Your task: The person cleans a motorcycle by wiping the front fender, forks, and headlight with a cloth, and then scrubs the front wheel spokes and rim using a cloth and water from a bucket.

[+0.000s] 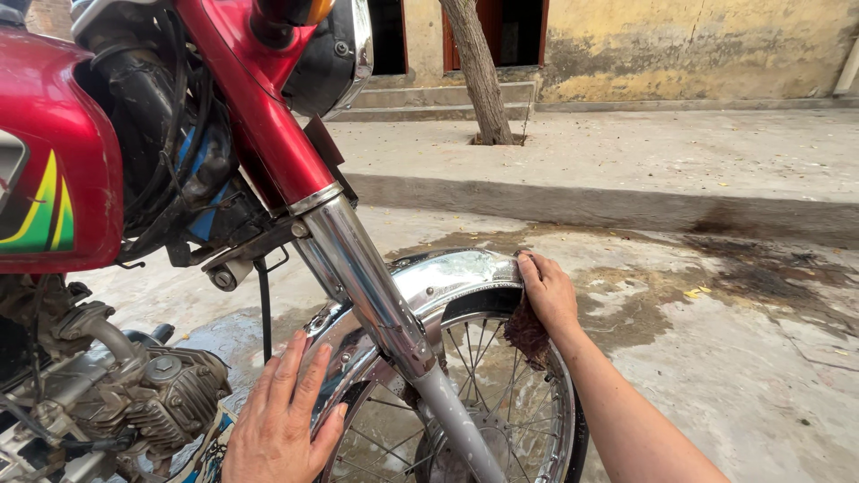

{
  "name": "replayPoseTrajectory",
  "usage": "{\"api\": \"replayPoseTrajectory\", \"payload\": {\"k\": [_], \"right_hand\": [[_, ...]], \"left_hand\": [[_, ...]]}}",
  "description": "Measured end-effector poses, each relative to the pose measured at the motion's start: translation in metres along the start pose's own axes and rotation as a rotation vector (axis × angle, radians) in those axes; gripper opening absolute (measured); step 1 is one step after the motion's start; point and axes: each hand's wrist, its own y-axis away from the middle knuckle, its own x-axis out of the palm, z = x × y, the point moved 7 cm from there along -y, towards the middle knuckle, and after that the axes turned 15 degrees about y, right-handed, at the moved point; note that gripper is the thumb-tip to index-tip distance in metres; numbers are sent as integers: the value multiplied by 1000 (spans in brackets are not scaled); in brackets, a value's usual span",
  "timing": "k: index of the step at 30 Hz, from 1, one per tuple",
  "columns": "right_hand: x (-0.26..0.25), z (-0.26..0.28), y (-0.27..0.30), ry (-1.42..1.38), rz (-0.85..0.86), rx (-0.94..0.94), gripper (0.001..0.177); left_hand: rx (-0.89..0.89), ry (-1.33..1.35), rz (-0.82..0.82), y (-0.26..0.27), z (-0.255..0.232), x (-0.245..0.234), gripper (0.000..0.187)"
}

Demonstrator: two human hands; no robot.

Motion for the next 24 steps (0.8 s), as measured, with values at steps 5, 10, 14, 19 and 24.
{"api": "replayPoseTrajectory", "payload": {"k": [5,10,14,19,24], "right_hand": [[-5,26,7,20,-26,-64,58],[-11,96,21,61,-56,-224,55],[-20,153,43,157,-110,-381,52],[-32,210,81,143,-196,-550,44],[-48,226,98,39,-234,-662,37]], "left_hand": [[-23,-44,20,1,0,2,87],[19,-34,-12,0,-7,-3,86],[-33,-84,21,-1,-8,-4,86],[-56,-98,31,-1,-10,-5,86],[-61,-101,31,-1,-8,-5,86]]}}
